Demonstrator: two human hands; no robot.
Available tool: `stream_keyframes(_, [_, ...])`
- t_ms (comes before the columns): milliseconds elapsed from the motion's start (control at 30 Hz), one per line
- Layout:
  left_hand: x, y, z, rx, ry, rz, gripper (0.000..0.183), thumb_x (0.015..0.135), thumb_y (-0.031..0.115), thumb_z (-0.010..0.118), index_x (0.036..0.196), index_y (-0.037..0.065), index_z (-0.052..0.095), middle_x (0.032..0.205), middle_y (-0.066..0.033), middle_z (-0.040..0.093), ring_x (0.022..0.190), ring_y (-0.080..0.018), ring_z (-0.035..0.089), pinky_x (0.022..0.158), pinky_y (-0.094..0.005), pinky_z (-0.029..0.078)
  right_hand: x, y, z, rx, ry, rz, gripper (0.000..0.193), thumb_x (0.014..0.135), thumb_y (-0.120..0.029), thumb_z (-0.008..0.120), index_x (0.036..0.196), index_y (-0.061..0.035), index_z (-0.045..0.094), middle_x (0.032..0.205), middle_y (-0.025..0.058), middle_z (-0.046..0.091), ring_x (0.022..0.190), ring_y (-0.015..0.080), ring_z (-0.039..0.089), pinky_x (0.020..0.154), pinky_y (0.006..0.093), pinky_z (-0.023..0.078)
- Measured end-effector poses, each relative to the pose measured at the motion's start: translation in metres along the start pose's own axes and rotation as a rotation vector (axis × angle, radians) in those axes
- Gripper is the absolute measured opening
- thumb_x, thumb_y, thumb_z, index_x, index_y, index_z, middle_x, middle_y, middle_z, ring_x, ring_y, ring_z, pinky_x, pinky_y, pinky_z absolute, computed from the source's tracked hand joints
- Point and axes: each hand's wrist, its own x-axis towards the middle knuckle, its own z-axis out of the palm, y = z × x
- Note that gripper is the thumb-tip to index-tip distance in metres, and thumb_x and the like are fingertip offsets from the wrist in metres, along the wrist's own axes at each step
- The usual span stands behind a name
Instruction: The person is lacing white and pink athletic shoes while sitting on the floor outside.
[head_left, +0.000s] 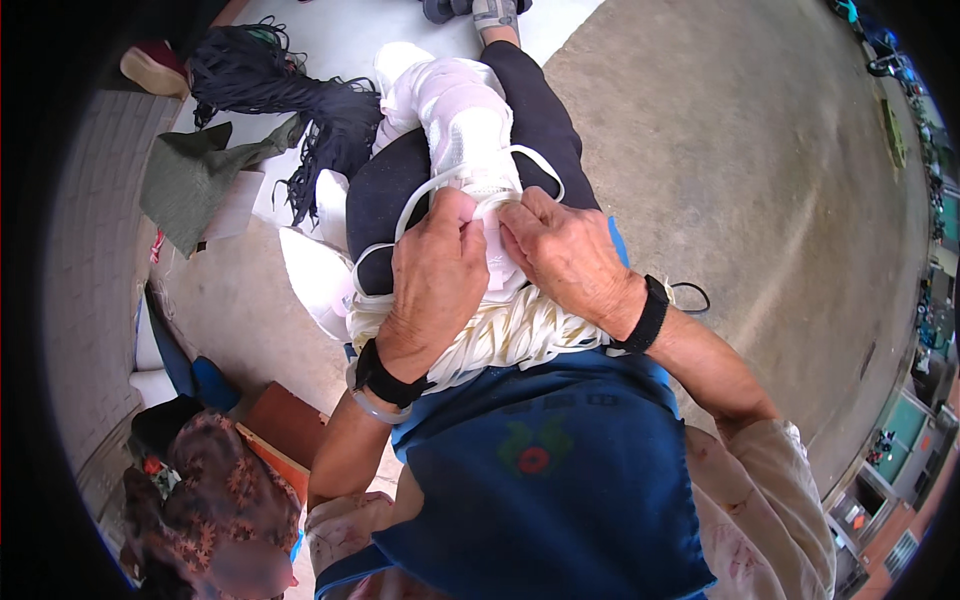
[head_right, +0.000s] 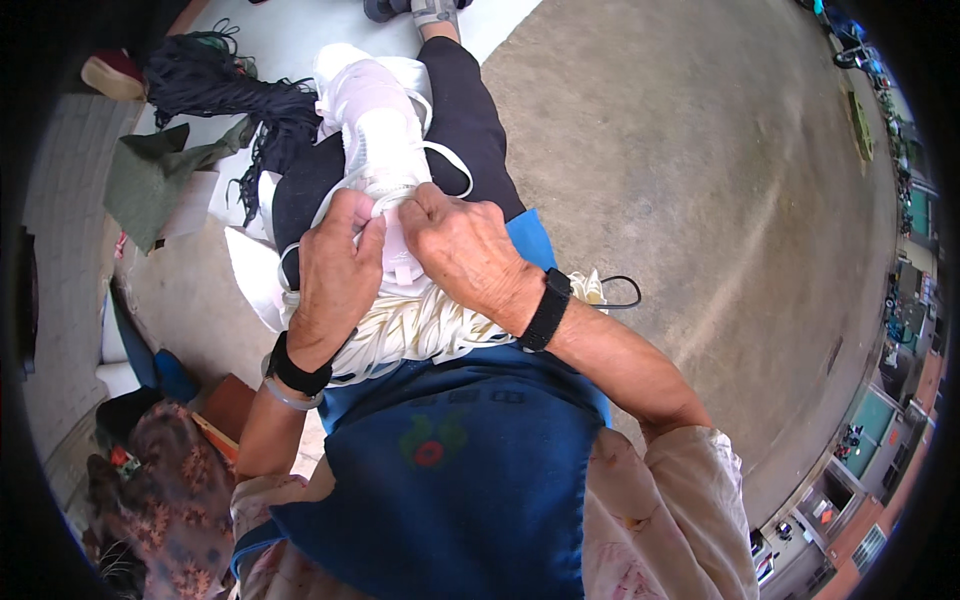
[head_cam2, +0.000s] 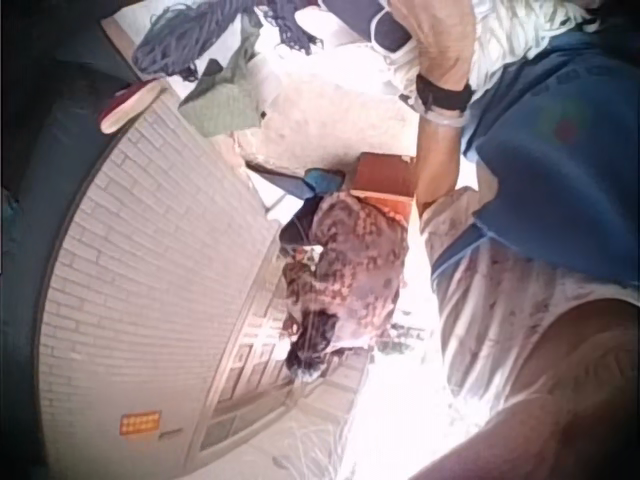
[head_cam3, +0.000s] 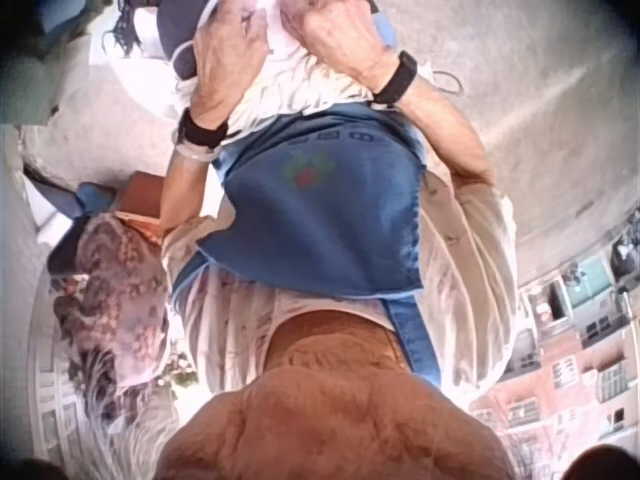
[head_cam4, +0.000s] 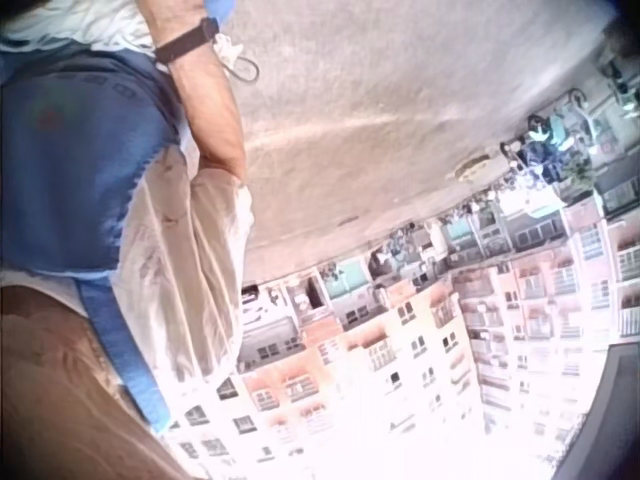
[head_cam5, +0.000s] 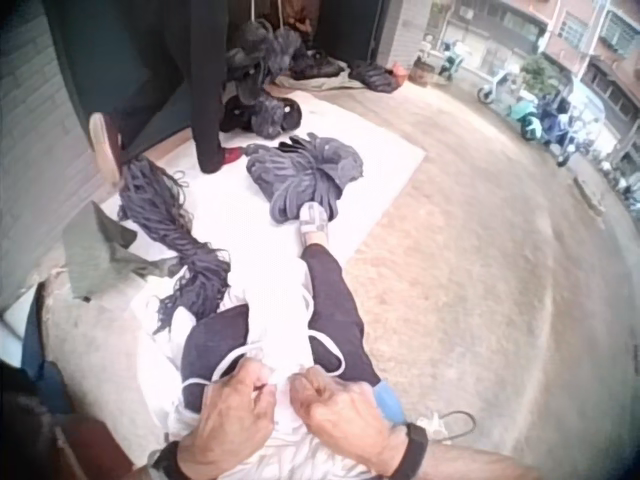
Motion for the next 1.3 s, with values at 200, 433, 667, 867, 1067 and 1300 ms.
stream_keyframes(200, [0.000,0.001,0.001,-0.011,0.021,0.004,0.012,0.086,0.003,0.059,0.093,0.002,0.049,0.079,-0.0208,0.061,0.073,-0.0401,0.063,0.062,-0.0459,0.048,0.002,0.003,0.000,0.016,0.017,-0.029,0.013,0.078,-0.008,0.066,0.089,-0.0053,0.059,0.074,0.0085,0.051,0.058,0.0271,0.058,0.050,0.0384,0.049])
stream_keyframes(433, [-0.002,-0.012,-0.006,-0.243,0.037,-0.204,0.012,0.087,0.008,0.062,0.096,0.002,0.058,0.078,-0.0119,0.060,0.064,-0.0173,0.058,0.059,-0.0311,0.047,-0.011,0.037,-0.043,0.416,-0.003,0.315,0.008,0.075,0.003,0.059,0.081,-0.0022,0.062,0.083,0.0070,0.060,0.065,0.0117,0.057,0.057,0.0281,0.047])
stream_keyframes(667, [0.013,-0.011,-0.035,-0.836,0.155,-0.241,0.023,0.100,0.020,0.048,0.097,0.001,0.061,0.084,-0.0071,0.064,0.076,-0.0131,0.060,0.078,-0.0283,0.050,0.010,0.011,-0.029,1.298,0.148,0.281,0.008,0.087,0.003,0.052,0.085,-0.0020,0.058,0.087,0.0018,0.061,0.077,0.0081,0.057,0.069,0.0214,0.047])
stream_keyframes(867, [0.008,-0.015,-0.079,-1.264,0.215,-0.306,0.032,0.103,0.032,0.040,0.095,0.005,0.056,0.063,0.0037,0.037,0.057,-0.0102,0.040,0.070,-0.0318,0.048,0.011,0.009,-0.031,1.478,-0.188,0.444,0.005,0.094,-0.005,0.047,0.095,-0.0041,0.052,0.077,0.0006,0.053,0.063,0.0085,0.049,0.057,0.0233,0.042])
stream_keyframes(1067, [-0.012,-0.031,-0.126,-1.301,0.227,-0.179,0.028,0.105,0.029,0.038,0.092,0.007,0.051,0.062,0.0052,0.028,0.054,-0.0065,0.025,0.054,-0.0239,0.027,-0.025,0.070,-0.060,0.445,-0.059,0.279,0.012,0.093,-0.017,0.052,0.093,-0.0052,0.056,0.065,0.0045,0.056,0.056,0.0115,0.056,0.051,0.0277,0.044])
stream_keyframes(1300, [-0.039,-0.063,-0.150,-1.304,0.274,-0.163,0.026,0.104,0.025,0.038,0.093,0.005,0.050,0.062,0.0043,0.029,0.053,-0.0068,0.025,0.052,-0.0237,0.026,-0.108,0.182,-0.082,-0.134,-0.150,0.511,0.022,0.093,-0.024,0.060,0.089,-0.0032,0.066,0.062,0.0088,0.057,0.054,0.0161,0.053,0.054,0.0314,0.045])
